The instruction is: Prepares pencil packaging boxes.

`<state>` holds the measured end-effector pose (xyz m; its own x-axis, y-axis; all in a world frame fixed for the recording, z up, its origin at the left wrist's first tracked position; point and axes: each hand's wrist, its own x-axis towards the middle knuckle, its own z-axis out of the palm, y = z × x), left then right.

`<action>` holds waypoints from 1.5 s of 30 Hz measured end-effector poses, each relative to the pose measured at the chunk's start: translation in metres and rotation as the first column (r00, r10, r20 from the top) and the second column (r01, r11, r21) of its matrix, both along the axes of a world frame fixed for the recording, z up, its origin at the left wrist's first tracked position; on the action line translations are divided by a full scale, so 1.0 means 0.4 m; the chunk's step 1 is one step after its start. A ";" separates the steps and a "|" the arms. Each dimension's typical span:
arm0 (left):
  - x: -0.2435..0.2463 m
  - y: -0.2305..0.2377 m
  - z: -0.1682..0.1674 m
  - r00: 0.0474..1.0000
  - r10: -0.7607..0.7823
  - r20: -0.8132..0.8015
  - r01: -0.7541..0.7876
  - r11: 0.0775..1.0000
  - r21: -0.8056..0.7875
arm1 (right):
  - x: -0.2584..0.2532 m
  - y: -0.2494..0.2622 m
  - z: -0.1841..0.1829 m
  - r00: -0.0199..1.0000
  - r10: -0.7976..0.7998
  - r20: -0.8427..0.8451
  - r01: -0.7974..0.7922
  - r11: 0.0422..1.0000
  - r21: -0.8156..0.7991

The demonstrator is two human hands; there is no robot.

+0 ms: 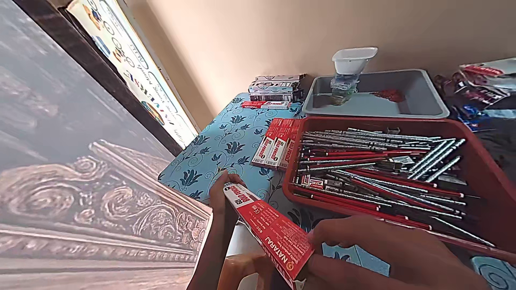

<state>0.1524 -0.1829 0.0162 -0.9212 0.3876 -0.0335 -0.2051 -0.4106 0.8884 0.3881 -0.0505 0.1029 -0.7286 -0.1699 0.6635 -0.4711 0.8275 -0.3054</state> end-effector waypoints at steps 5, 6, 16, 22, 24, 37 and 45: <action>0.016 0.013 0.003 0.990 -0.109 0.093 0.115 0.991 -0.069 | 0.003 0.014 0.037 1.000 0.019 0.015 -0.022 0.952 0.305; 0.019 0.015 0.007 0.984 -0.130 0.120 0.142 0.985 -0.094 | 0.006 0.019 0.050 0.997 0.034 0.068 -0.057 0.923 0.380; 0.022 0.020 0.010 0.950 -0.195 0.244 0.239 0.957 -0.165 | 0.031 0.041 0.090 1.000 -0.002 0.031 -0.017 0.803 0.595; 0.017 0.021 -0.003 0.939 -0.194 0.283 0.215 0.976 -0.044 | -0.011 0.055 0.035 0.983 0.169 -0.070 -0.152 0.968 0.201; 0.018 0.021 -0.005 0.950 -0.160 0.269 0.176 0.984 -0.034 | -0.018 0.054 0.024 0.985 0.164 -0.046 -0.164 0.986 0.010; 0.025 -0.013 0.038 0.946 0.284 -0.158 -0.278 0.959 0.058 | -0.023 0.100 0.008 0.960 0.085 0.267 0.045 0.894 -0.445; 0.009 -0.039 0.063 0.851 0.477 -0.220 -0.454 0.879 0.145 | -0.042 0.095 -0.014 0.971 0.033 0.237 0.082 0.885 -0.458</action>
